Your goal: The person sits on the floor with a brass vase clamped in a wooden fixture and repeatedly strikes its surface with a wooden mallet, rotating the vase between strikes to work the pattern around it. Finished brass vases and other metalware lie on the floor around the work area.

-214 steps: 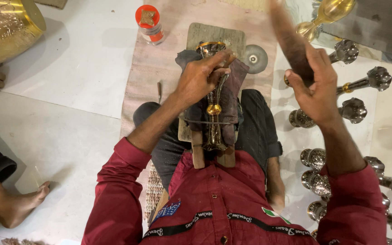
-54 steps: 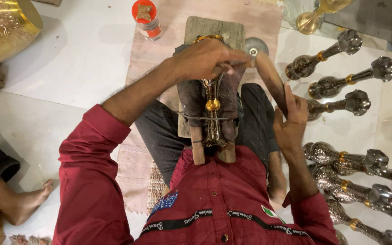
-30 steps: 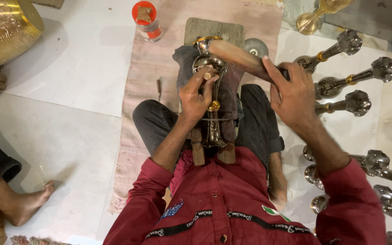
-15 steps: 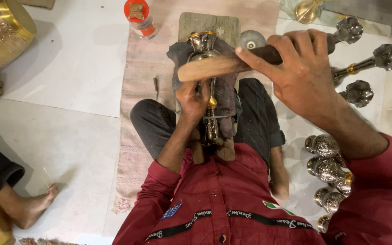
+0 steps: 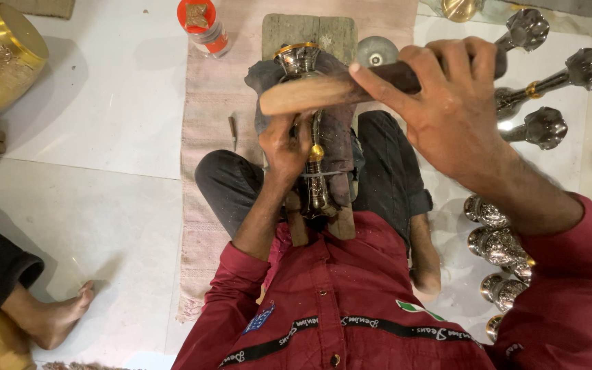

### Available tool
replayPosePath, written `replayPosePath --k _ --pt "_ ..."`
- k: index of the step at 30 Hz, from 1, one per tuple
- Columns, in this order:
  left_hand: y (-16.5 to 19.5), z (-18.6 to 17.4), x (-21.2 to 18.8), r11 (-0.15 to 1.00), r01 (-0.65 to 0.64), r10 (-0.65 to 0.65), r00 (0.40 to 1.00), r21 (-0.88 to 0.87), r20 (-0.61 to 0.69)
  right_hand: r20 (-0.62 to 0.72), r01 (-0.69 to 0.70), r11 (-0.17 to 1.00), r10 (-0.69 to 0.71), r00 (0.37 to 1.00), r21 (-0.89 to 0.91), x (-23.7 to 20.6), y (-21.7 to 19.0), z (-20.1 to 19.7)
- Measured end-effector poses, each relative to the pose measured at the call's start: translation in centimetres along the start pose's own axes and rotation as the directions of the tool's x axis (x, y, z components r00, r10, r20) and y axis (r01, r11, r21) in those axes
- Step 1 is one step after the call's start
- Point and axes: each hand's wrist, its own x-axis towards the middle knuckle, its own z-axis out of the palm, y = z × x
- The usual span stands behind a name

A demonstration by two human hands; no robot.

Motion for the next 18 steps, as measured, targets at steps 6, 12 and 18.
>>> replayPosePath --k 6,12,18 --pt "-0.2 -0.4 0.2 0.999 0.033 -0.033 0.999 0.0 0.043 0.031 -0.07 0.983 0.066 0.997 0.168 -0.1 -0.3 0.2" --pt "-0.3 -0.9 0.2 1.0 0.023 -0.024 0.995 0.013 0.093 0.091 -0.238 0.735 0.234 0.968 0.635 -0.1 -0.6 -0.2" --pt "-0.1 -1.0 1.3 1.0 0.006 -0.007 0.991 0.005 0.136 0.027 -0.189 0.797 0.212 0.977 0.574 -0.8 -0.8 0.9"
